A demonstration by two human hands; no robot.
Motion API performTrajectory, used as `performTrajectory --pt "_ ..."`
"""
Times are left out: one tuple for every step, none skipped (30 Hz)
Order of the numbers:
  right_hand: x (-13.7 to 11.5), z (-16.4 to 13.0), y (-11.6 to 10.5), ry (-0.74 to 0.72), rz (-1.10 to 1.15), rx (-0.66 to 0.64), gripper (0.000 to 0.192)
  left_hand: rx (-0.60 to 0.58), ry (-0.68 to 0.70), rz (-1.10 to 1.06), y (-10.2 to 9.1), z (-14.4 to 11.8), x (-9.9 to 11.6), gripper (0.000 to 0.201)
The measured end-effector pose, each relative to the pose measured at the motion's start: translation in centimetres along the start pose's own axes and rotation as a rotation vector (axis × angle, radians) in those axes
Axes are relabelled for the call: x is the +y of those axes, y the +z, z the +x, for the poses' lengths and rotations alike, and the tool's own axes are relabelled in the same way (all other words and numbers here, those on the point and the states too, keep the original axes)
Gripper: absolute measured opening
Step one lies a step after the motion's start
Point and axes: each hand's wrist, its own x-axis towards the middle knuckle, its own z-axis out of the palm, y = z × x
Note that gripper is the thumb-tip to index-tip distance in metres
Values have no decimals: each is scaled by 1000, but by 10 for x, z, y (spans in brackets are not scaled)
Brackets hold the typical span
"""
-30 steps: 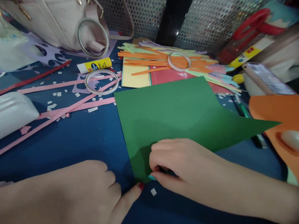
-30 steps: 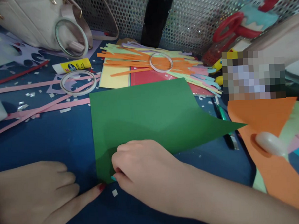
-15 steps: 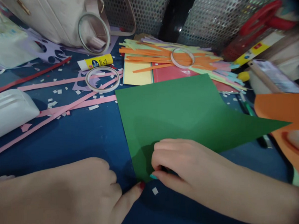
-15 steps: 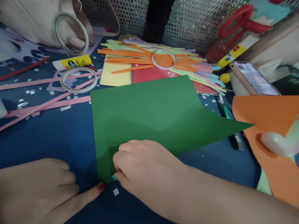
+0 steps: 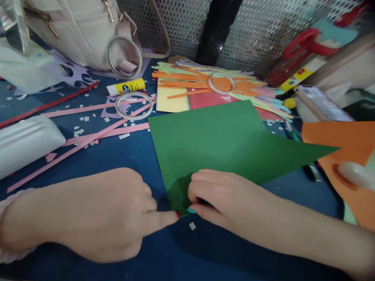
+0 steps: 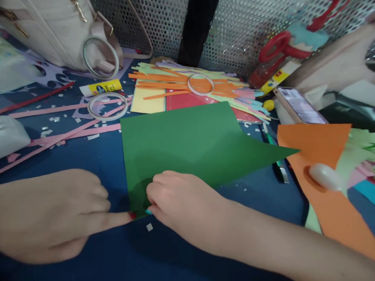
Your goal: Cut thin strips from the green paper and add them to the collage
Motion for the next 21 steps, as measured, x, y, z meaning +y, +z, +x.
performTrajectory --pt "-1 0 -1 6 -5 -10 13 -63 48 7 -2 2 -2 44" --pt "-2 1 -3 9 -10 -18 14 -120 78 19 -2 4 -3 46" --pt "-3 1 -5 10 -17 -24 14 -156 87 36 -2 4 -3 46" --pt "-3 1 -6 11 -24 -33 15 -164 78 57 -1 4 -2 46" --pt "-4 2 -8 14 -34 -45 15 -159 71 75 0 4 -1 45" --pt "-5 3 -10 13 -45 -57 15 -148 67 90 0 3 0 44" --pt "-6 4 -12 12 -61 -70 14 -135 63 103 1 2 2 41" --pt "-7 6 -15 10 -81 -80 14 -116 66 112 1 2 3 39" --pt "-9 8 -17 9 -107 -92 16 -104 70 118 1 1 5 36" --pt "-10 11 -19 12 -140 -113 19 -98 72 121 1 1 6 33" --pt "-12 15 -22 19 -176 -138 23 -97 76 122 1 2 7 30" --pt "-14 18 -24 30 -209 -169 25 -94 80 124 0 2 8 27" --pt "-17 22 -26 37 -236 -198 26 -97 83 130 0 3 8 26" --pt "-19 25 -28 37 -256 -219 27 -102 84 138 1 3 9 25" --pt "-21 28 -30 34 -271 -235 27 -108 88 147 1 3 9 24" --pt "-24 31 -32 31 -287 -244 27 -113 92 155 2 4 9 25" --pt "-26 33 -34 31 -306 -255 26 -123 93 163 2 4 9 26" --pt "-27 34 -36 32 -328 -271 26 -135 89 172 3 4 9 28" --pt "-29 35 -38 40 -352 -293 25 -142 86 181 3 4 9 30" --pt "-29 35 -39 43 -374 -308 24 -145 86 191 3 3 9 33" --pt "-30 35 -40 41 -390 -312 23 -147 93 203 3 3 8 34"
